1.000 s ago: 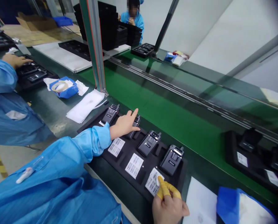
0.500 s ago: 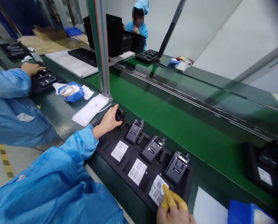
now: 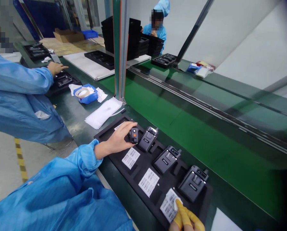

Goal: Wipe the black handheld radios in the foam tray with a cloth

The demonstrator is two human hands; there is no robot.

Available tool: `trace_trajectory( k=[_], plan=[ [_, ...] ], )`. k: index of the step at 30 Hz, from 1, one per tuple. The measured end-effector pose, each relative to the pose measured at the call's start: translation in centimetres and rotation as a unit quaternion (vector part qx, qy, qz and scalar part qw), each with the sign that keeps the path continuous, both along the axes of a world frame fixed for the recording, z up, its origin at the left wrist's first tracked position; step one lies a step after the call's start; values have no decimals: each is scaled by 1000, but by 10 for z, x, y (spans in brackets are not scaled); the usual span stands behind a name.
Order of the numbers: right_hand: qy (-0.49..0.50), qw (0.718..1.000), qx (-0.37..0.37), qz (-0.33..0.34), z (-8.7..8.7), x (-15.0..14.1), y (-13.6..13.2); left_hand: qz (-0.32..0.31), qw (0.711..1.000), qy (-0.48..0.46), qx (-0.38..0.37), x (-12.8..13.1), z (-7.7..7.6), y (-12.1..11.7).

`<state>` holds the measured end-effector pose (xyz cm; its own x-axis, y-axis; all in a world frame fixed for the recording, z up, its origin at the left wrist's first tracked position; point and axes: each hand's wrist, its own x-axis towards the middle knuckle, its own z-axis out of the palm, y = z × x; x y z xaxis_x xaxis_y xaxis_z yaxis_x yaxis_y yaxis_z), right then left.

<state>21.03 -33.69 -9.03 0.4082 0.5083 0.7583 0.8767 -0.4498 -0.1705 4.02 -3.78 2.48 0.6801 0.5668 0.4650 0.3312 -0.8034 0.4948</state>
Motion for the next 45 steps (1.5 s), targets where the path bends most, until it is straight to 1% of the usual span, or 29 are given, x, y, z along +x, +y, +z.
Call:
trace_trajectory(
  k=[1, 3, 5, 7, 8, 9, 11, 15, 17, 19, 21, 22, 23, 24, 26, 27, 28, 29, 30, 32, 34, 36, 39, 42, 44, 45],
  plan=[
    [-12, 1000, -6, -3, 2, -1, 0, 12, 1000, 11, 0, 1, 3, 4],
    [-33, 999, -24, -19, 6, -4, 2, 58, 997, 43, 7, 6, 13, 16],
    [-43, 997, -48, -33, 9, -7, 3, 120, 986, 113, 15, 15, 27, 32],
    [-36, 997, -61, -38, 11, -9, 5, 174, 959, 223, 15, 27, 40, 47],
    [-26, 997, -63, -40, 11, -10, 5, 191, 944, 269, 15, 33, 44, 53],
    [-13, 997, -62, -41, 10, -11, 6, 203, 931, 304, 15, 39, 47, 59],
    [14, 997, -57, -45, 9, -11, 7, 212, 918, 336, 16, 52, 45, 67],
    [79, 995, -46, -50, 9, -10, 11, 202, 903, 378, 13, 68, 31, 76],
    [110, 992, -43, -53, 13, -12, 14, 183, 901, 394, 18, 70, 29, 73],
    [134, 988, -37, -59, 19, -15, 20, 170, 903, 392, 44, 71, 29, 66],
    [170, 982, -37, -68, 26, -15, 28, 141, 916, 365, 84, 76, 27, 55],
    [180, 981, -37, -67, 29, -14, 31, 130, 932, 312, 131, 81, 24, 47],
    [191, 978, -39, -73, 33, -11, 33, 89, 945, 269, 164, 86, 19, 38],
    [191, 978, -37, -77, 39, -7, 33, 35, 955, 233, 181, 92, 13, 26],
    [170, 980, -30, -97, 51, 5, 20, -75, 963, 177, 188, 105, -1, -1],
    [147, 982, -23, -121, 59, 13, 8, -119, 963, 159, 182, 111, -8, -14],
    [118, 980, -17, -159, 66, 22, -9, -149, 963, 144, 172, 117, -15, -26],
    [86, 973, -14, -213, 73, 32, -28, -170, 964, 131, 159, 121, -21, -36],
    [56, 959, -19, -279, 78, 42, -50, -185, 965, 118, 144, 125, -26, -44],
    [23, 901, -72, -427, 86, 62, -93, -203, 968, 90, 114, 131, -34, -51],
    [21, 873, -101, -477, 89, 77, -128, -219, 969, 65, 89, 134, -40, -50],
    [26, 865, -129, -484, 89, 85, -149, -225, 970, 50, 77, 136, -44, -43],
    [36, 872, -164, -460, 87, 84, -160, -208, 973, 57, 85, 135, -47, -33],
    [41, 888, -181, -422, 84, 78, -169, -193, 962, 141, 132, 127, -39, -30],
    [14, 887, -211, -410, 82, 78, -177, -202, 948, 192, 156, 120, -29, -36],
    [3, 889, -207, -409, 81, 79, -179, -201, 945, 200, 161, 118, -25, -43]
  ],
)
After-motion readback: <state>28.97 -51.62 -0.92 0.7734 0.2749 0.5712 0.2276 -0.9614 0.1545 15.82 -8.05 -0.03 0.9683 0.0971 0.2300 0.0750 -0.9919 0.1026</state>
